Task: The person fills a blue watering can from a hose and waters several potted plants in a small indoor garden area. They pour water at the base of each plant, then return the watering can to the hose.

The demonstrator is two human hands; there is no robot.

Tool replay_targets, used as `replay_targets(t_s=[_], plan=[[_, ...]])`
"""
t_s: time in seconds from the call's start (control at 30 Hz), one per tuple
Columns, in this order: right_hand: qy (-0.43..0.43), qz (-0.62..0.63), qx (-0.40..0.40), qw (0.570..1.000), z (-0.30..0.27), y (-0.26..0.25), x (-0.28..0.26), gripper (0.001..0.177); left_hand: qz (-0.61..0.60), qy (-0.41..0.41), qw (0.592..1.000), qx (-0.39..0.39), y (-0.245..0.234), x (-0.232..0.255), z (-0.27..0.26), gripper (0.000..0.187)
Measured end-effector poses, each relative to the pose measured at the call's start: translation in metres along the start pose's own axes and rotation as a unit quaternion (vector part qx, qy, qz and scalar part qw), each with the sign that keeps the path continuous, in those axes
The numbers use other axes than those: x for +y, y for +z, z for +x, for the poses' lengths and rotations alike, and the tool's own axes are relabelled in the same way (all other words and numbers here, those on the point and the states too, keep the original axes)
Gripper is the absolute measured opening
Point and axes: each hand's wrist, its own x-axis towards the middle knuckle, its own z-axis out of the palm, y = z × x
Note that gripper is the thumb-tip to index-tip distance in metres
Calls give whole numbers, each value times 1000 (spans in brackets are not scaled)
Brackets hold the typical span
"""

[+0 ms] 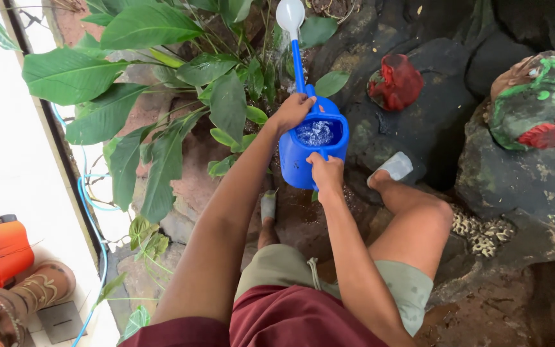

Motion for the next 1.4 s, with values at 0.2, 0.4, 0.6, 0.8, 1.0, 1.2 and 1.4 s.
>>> replay_targets(t_s=[0.2,0.4,0.6,0.8,1.0,1.2,1.4], plan=[[-21,3,3,1000,-1,1,1,31,-5,-21,1000,17,-6,15,-21,47],[-27,-5,-6,1000,2,9,8,28,-25,-22,999,31,-21,53,-60,45],[-35,-26,-22,999,-6,13,4,29,-41,-41,997,47,-22,29,-52,43],[-45,-21,-41,998,-16,20,1,27,-38,-60,996,59,-33,22,-65,44],[-42,-86,-61,994,-15,26,6,27,-47,-66,994,73,-38,-14,-57,42],[-58,-78,-78,992,-36,29,-9,30,-40,-82,992,85,-48,-19,-70,43],[-62,-97,-101,988,-43,33,-12,30,-62,-84,990,95,-61,2,-94,43]])
